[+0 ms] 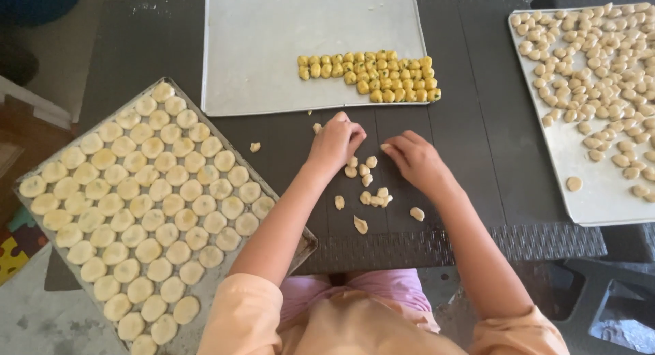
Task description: Filling small dough circles with yellow jam and shaping them into pastries
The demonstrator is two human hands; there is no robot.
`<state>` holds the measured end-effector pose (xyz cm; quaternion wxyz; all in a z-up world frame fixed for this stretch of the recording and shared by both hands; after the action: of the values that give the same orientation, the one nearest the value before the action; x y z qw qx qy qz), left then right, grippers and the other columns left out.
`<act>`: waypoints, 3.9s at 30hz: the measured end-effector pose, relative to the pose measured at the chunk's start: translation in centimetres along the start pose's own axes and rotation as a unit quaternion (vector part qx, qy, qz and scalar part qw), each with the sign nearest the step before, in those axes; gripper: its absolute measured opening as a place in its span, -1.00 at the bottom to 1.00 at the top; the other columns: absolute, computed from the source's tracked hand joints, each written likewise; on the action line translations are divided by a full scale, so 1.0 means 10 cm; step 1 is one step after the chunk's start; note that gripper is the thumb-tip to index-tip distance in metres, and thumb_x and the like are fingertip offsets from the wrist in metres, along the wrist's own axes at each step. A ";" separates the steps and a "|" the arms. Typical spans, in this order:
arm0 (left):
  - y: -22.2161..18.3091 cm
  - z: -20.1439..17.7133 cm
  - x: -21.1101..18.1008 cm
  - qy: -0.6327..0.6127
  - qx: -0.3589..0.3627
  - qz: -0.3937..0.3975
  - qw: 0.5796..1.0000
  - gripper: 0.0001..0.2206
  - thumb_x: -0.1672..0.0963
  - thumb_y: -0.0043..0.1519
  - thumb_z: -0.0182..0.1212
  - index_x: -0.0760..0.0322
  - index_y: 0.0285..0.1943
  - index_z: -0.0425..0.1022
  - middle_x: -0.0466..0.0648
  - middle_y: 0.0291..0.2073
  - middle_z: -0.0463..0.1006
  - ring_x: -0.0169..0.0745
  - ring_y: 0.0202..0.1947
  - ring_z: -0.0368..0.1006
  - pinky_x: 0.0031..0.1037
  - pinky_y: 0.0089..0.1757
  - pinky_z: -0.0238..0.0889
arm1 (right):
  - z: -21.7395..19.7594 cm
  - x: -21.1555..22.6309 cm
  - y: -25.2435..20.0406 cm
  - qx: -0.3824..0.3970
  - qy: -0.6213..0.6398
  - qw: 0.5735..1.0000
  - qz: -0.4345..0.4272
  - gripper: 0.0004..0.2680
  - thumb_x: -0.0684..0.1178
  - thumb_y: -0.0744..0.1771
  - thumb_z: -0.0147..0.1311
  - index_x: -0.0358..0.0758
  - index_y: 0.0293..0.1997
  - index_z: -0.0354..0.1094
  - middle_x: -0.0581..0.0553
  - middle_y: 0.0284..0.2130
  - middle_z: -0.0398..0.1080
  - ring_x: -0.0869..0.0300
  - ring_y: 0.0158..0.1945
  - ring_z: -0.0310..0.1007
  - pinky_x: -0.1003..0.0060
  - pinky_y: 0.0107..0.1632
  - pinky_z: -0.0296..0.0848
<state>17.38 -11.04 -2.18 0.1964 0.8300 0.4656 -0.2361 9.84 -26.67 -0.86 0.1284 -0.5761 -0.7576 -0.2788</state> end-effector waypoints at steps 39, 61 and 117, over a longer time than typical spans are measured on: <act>0.01 0.24 -0.25 -0.141 0.111 0.013 0.984 -0.87 0.02 0.08 0.12 -0.04 -0.26 0.50 -0.23 -0.56 0.58 -0.22 -0.46 0.53 -0.45 -0.32 0.33 | -0.23 0.01 -0.47 -0.108 0.022 0.984 0.139 -0.84 -0.11 0.22 0.21 -0.03 -0.20 0.38 0.07 -0.48 0.45 0.19 -0.33 0.50 0.31 -0.18 0.39; -0.41 -0.18 -0.08 -0.042 0.081 0.050 0.995 -0.88 0.13 0.13 0.12 0.14 -0.19 0.49 0.01 -0.41 0.46 0.07 -0.26 0.48 -0.22 -0.25 0.38 | 0.39 0.29 -0.27 0.001 -0.094 0.995 0.040 -0.87 0.02 0.20 0.14 0.02 -0.26 0.35 0.14 -0.49 0.27 0.25 -0.25 0.37 0.33 -0.20 0.14; -1.12 -0.11 -0.29 0.000 -0.034 0.044 0.998 -0.90 0.11 0.11 0.17 -0.05 -0.22 0.49 -0.27 -0.47 0.50 -0.23 -0.40 0.48 -0.43 -0.33 0.23 | 0.09 0.37 -0.88 -0.136 0.067 0.984 0.098 -0.92 -0.12 0.24 0.15 -0.03 -0.27 0.47 0.10 -0.45 0.47 0.21 -0.26 0.49 0.41 -0.13 0.24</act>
<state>6.64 -6.90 -0.81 0.2349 0.8423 0.4367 -0.2112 0.53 -24.77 -2.08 0.1254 -0.6395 -0.6424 -0.4034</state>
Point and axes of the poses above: each hand's wrist, its own y-axis towards the middle knuckle, its own z-axis out of the palm, x = y × z, the point moved 5 cm from there along y, towards the middle knuckle
